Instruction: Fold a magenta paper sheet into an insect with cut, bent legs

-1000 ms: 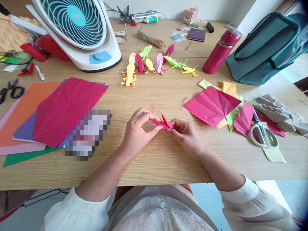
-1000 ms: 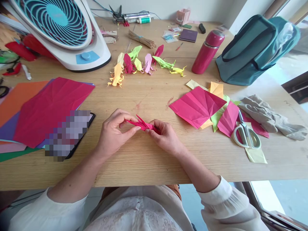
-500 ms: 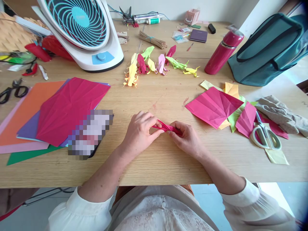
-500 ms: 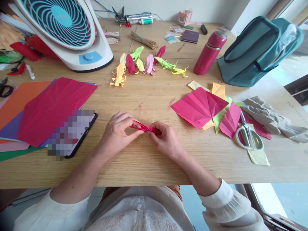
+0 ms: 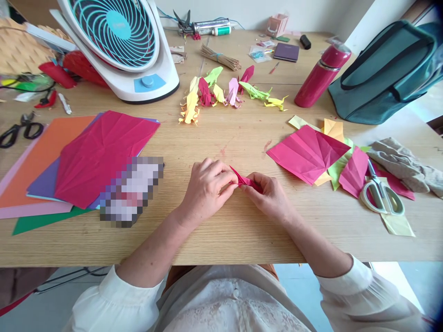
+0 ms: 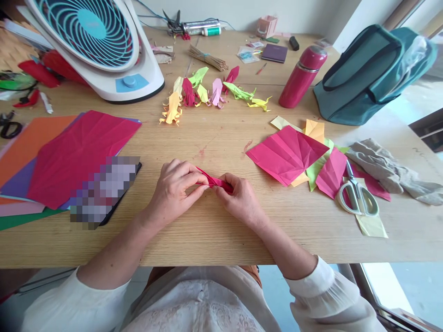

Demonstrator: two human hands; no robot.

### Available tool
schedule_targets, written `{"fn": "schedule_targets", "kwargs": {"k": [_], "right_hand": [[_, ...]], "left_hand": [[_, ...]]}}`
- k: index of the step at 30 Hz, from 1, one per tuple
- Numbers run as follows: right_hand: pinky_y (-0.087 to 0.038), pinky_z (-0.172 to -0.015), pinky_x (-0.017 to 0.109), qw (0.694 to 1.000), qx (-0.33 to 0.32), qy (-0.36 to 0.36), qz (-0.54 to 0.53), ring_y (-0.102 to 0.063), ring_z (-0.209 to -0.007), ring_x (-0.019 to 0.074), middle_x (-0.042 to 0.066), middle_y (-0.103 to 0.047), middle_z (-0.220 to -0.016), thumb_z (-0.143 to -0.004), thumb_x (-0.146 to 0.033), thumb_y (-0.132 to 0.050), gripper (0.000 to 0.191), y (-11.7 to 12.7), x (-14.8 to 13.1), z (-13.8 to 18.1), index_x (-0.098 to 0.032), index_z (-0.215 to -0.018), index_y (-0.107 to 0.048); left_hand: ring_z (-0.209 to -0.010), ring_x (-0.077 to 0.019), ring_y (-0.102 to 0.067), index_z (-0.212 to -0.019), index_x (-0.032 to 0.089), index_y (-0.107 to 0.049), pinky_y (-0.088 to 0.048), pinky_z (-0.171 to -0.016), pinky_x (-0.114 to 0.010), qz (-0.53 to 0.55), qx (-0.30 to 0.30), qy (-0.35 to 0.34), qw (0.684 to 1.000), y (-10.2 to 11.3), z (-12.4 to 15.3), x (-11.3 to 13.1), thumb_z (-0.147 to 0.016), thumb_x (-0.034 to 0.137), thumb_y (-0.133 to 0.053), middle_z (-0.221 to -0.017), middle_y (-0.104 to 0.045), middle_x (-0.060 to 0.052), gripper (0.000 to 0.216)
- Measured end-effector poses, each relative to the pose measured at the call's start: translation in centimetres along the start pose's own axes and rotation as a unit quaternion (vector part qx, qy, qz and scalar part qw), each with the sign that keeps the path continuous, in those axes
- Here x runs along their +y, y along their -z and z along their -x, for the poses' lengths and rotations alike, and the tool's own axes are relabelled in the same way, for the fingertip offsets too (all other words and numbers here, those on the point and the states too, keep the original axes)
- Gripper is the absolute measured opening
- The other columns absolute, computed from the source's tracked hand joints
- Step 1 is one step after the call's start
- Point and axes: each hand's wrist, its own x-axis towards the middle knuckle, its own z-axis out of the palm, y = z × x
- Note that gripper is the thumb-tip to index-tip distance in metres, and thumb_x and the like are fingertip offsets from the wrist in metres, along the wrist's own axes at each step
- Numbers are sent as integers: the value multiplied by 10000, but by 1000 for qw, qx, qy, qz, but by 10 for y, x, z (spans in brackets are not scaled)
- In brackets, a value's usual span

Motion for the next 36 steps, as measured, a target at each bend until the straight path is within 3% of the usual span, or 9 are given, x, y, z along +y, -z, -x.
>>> {"fn": "schedule_targets", "kwargs": {"k": [13, 19, 25, 32, 36], "right_hand": [[-258, -551, 269, 1000, 1, -6, -11, -359, -594, 110, -47, -394, -618, -817, -339, -567, 219, 0, 2, -1, -204, -674, -471], [-240, -535, 266, 999, -3, -26, -36, -337, -591, 106, -46, -390, -622, -815, -437, -613, 308, 1, -1, -3, -202, -667, -480], [-221, -534, 269, 993, -6, -57, -106, -324, -590, 102, -51, -396, -626, -787, -483, -674, 351, 1, 6, -5, -200, -673, -501], [-237, -548, 271, 971, -24, -83, -222, -343, -585, 99, -40, -484, -625, -704, -534, -782, 408, 6, 9, -9, -188, -689, -566], [-249, -553, 267, 964, -44, -83, -247, -370, -588, 99, -25, -535, -639, -667, -553, -812, 433, 8, 5, -7, -182, -684, -590]], "left_hand": [[-830, -224, -548, -840, 211, -623, -356, -782, -394, -61, 16, -31, 998, -4, 0, 5, -941, 165, -545, -829, -699, -28, 136], [-834, -217, -539, -894, 222, -664, -347, -792, -393, -69, 32, -54, 996, -6, 1, 6, -946, 173, -561, -856, -709, -23, 126], [-843, -189, -548, -853, 216, -671, -363, -794, -366, -73, 74, -99, 990, -9, 3, 5, -952, 153, -577, -880, -727, -5, 150], [-875, -190, -579, -1029, 220, -706, -382, -789, -370, -94, 119, -134, 979, -14, 5, 3, -913, 143, -658, -980, -769, -14, 147], [-840, -180, -580, -974, 233, -711, -360, -777, -371, -103, 147, -142, 974, -14, 4, 4, -897, 160, -695, -936, -776, 8, 107]]}}
